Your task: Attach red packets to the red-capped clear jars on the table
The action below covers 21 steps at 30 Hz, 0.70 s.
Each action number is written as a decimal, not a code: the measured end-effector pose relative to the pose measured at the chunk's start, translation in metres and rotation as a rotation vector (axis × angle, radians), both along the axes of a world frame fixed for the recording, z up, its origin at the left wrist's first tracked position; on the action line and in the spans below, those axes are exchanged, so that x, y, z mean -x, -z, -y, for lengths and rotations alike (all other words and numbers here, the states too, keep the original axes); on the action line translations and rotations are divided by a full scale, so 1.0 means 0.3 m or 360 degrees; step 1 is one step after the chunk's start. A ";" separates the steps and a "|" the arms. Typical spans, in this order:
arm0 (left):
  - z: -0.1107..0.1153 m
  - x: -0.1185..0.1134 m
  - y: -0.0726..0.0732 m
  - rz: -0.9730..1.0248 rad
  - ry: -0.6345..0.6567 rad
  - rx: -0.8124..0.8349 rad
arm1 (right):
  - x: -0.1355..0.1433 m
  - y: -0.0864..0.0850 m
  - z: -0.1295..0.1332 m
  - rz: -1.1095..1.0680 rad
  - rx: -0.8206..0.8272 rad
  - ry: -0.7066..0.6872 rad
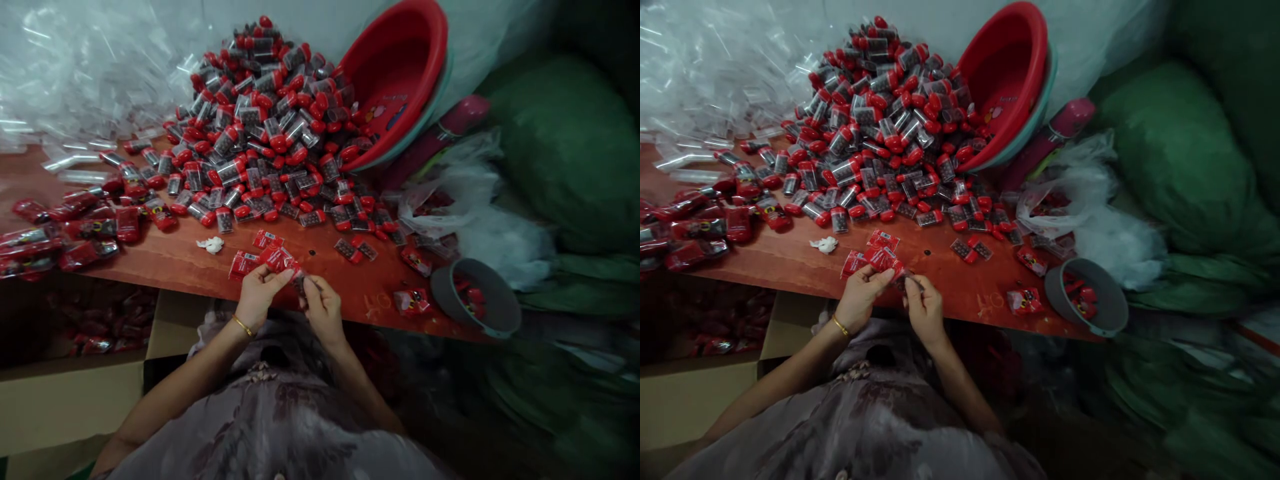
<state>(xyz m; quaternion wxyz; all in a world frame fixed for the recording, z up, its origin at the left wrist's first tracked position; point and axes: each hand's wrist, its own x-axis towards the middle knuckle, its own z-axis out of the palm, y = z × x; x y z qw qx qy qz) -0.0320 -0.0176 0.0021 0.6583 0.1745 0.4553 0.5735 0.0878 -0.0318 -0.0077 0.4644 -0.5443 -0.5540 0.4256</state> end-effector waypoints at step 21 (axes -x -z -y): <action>-0.013 0.007 -0.004 -0.0110 0.0017 -0.0075 | 0.035 0.022 -0.003 0.0292 -0.0252 -0.0187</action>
